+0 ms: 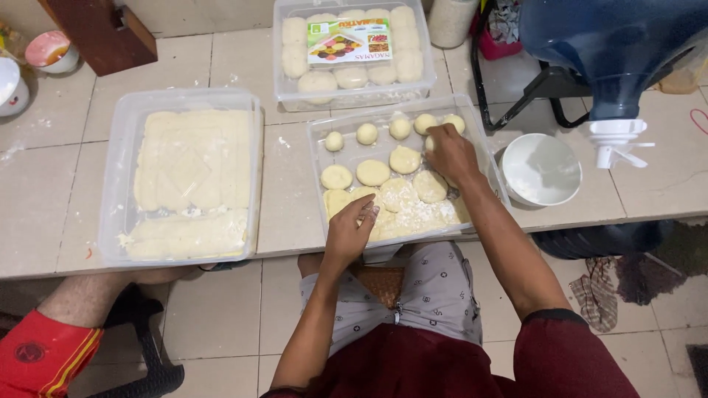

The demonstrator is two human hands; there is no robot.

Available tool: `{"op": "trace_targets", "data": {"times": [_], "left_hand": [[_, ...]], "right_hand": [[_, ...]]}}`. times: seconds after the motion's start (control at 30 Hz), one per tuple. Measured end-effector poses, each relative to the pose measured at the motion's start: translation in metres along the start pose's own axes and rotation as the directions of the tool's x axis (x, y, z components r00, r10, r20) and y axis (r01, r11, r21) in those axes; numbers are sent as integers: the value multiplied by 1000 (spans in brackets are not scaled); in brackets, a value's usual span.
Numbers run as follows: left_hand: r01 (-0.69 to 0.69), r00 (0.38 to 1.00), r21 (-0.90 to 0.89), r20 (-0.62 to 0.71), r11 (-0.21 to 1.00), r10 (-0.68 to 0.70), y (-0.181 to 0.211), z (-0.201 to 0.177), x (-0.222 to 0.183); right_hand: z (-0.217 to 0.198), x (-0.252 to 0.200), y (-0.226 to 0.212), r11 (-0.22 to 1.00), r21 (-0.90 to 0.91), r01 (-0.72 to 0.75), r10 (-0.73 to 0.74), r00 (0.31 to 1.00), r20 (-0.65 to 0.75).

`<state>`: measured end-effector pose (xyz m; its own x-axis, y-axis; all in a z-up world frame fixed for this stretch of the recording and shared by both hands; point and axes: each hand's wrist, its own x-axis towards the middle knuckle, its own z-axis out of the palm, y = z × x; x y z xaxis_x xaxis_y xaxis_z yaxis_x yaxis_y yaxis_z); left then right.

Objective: Shaping pieces of dough into small balls by rolling them between the palms and arranging them in a tray.

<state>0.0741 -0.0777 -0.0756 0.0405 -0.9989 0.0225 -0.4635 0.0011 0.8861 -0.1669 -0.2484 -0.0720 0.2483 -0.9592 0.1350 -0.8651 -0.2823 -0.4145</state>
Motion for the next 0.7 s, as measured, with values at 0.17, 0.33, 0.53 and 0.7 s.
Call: {"op": "trace_targets", "data": {"times": [0.17, 0.33, 0.53, 0.7], "left_hand": [[-15, 1000, -22, -8, 1000, 15, 3, -2, -3], [-21, 1000, -46, -19, 999, 20, 3, -2, -4], [-56, 998, -55, -24, 997, 55, 0, -1, -5], [-78, 997, -63, -33, 995, 76, -2, -2, -5]], "right_hand": [[-1, -6, -1, 998, 53, -21, 13, 989, 147], [0, -6, -1, 998, 53, -32, 23, 986, 164], [8, -4, 8, 1000, 21, -8, 5, 991, 132], [6, -2, 4, 999, 38, 12, -13, 1000, 26]]}}
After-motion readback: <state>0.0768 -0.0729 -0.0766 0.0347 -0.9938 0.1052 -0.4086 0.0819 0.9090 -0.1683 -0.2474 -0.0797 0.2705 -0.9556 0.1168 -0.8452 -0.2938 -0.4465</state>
